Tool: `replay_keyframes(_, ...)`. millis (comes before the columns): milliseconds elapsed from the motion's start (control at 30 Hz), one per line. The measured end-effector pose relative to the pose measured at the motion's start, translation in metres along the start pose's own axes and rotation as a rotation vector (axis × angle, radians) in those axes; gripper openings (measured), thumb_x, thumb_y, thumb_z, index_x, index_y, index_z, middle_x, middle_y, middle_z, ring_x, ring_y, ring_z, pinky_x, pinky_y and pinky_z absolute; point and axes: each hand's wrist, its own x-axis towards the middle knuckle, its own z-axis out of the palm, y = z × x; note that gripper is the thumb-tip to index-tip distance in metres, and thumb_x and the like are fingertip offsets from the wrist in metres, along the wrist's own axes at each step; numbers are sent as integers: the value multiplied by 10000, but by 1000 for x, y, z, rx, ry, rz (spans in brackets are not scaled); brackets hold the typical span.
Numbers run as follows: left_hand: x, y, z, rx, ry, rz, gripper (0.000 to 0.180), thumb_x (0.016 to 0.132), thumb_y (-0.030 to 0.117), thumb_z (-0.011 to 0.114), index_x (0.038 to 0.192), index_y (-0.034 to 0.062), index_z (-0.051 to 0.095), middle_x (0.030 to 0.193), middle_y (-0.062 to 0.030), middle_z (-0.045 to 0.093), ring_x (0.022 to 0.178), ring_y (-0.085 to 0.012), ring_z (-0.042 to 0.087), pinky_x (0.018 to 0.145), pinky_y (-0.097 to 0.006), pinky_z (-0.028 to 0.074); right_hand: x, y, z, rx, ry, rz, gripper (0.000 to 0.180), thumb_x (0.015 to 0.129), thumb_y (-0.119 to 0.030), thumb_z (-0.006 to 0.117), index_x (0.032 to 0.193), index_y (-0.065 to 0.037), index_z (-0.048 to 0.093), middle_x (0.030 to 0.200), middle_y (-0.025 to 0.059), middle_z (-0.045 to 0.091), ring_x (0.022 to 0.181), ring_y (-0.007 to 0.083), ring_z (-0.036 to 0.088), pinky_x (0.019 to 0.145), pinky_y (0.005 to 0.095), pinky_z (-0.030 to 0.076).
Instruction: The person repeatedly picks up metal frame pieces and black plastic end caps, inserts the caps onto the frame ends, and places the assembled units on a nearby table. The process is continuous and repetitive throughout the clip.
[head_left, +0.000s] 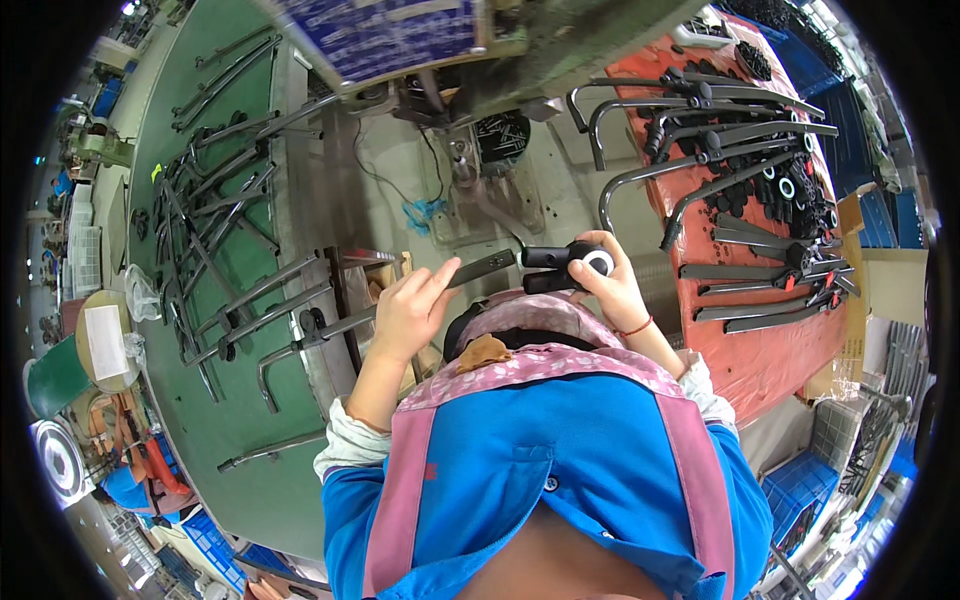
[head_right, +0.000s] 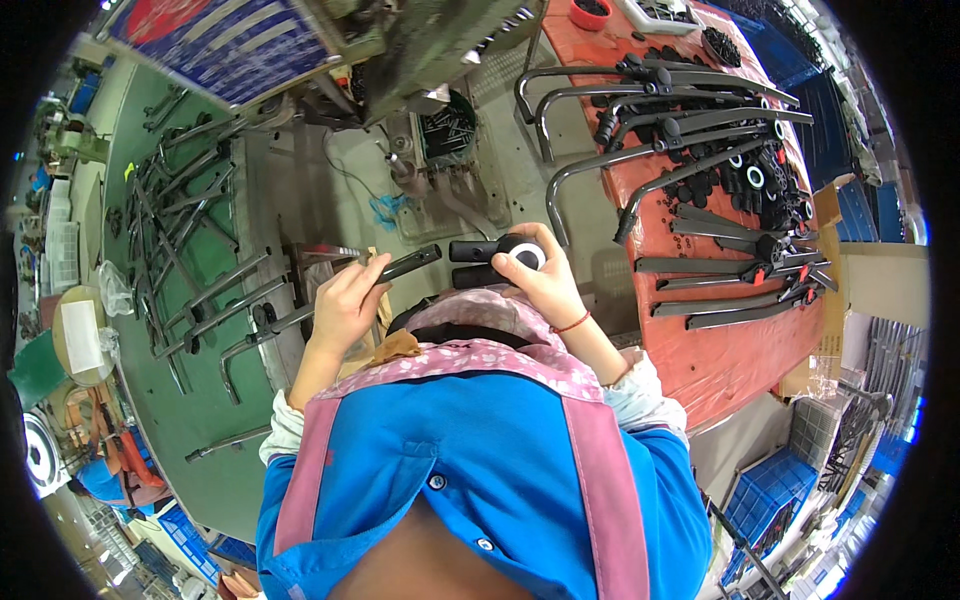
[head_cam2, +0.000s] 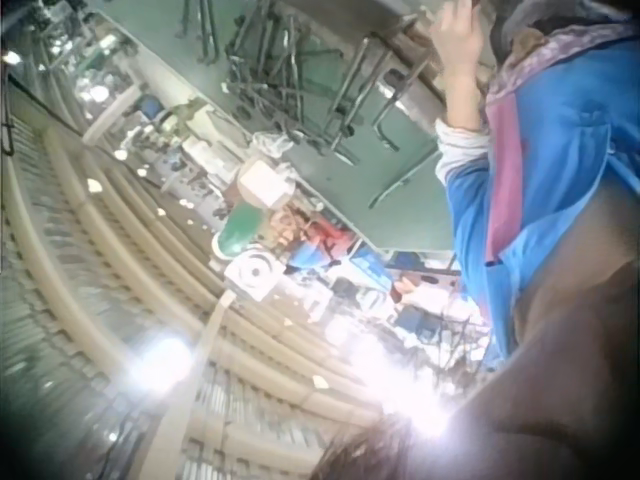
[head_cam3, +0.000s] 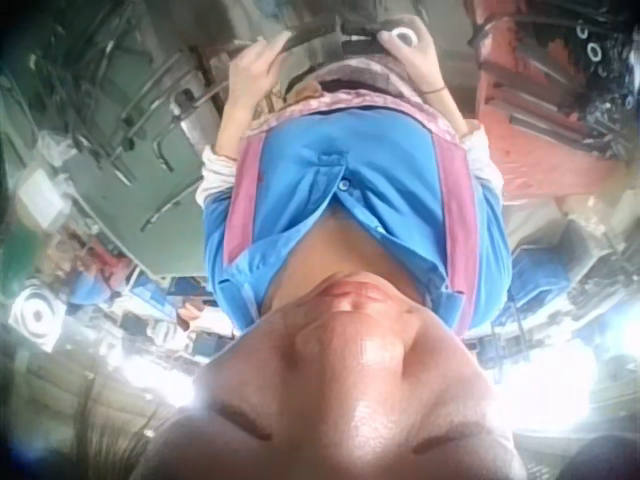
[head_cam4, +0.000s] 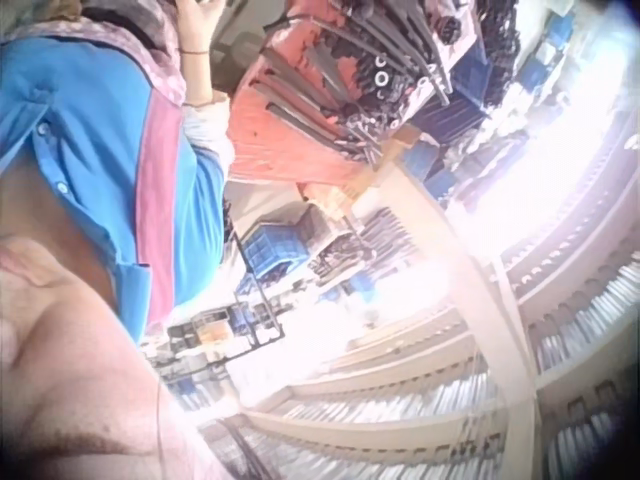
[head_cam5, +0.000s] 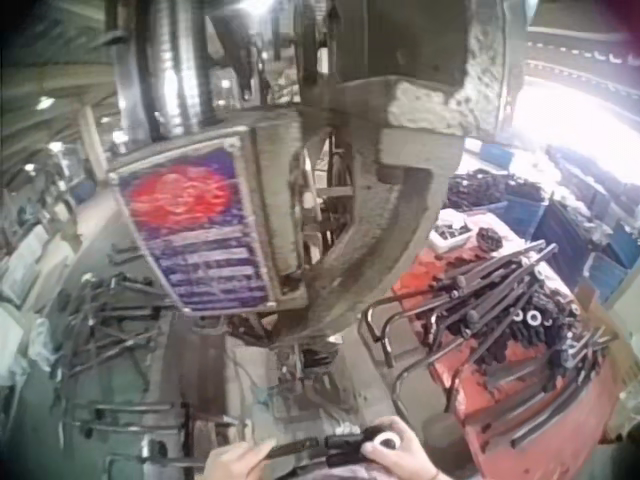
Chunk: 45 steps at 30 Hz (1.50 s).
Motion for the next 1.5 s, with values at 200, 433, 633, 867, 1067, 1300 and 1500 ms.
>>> replay_keyframes(200,-3,-13,-9,9,31,41,526,795,142,746,1304,159,612,735,-58,530,633,-261,585,550,-379,474,-1,-11,31,-61,-68,-57,462,866,-286,771,1187,-39,548,860,9,593,706,78,607,520,215,547)
replay_keyframes(433,-16,-22,-21,-45,-53,70,459,791,136,744,1236,138,629,735,-54,528,655,-255,599,551,-373,488,11,-63,50,-336,-186,126,323,919,-307,667,1087,-35,625,730,33,611,481,92,572,385,196,415)
replay_keyframes(633,-15,-15,-28,76,-123,114,430,795,127,698,1220,145,638,752,-38,518,671,-218,607,558,-363,496,7,-47,79,-345,-279,122,282,910,-291,685,1048,-49,644,718,-15,592,526,37,522,429,185,395)
replay_keyframes(867,8,-24,-43,172,1,191,464,781,175,751,1231,135,644,712,-26,473,609,-198,562,505,-340,454,22,-61,87,-337,-259,-22,280,909,-275,688,1057,-43,639,739,-21,614,568,26,518,470,179,396)
replay_keyframes(1067,56,-31,-64,219,-7,163,428,835,187,717,1246,135,610,771,-57,547,680,-236,613,557,-365,502,65,-85,89,-330,-299,-230,344,927,-332,669,1091,-31,628,794,-6,630,631,39,550,502,190,446)
replay_keyframes(1300,95,-43,-69,283,65,154,396,830,190,724,1210,119,639,728,-46,503,620,-231,577,526,-354,482,118,-77,81,-366,-210,-342,328,950,-313,623,1133,-41,641,811,21,648,612,76,612,466,217,457)
replay_keyframes(1500,111,-55,-65,244,24,104,362,849,192,703,1196,113,634,755,-67,546,671,-260,617,568,-379,506,166,-76,73,-501,-172,-55,192,985,-174,543,1047,-1,598,813,81,662,500,128,619,413,271,461)
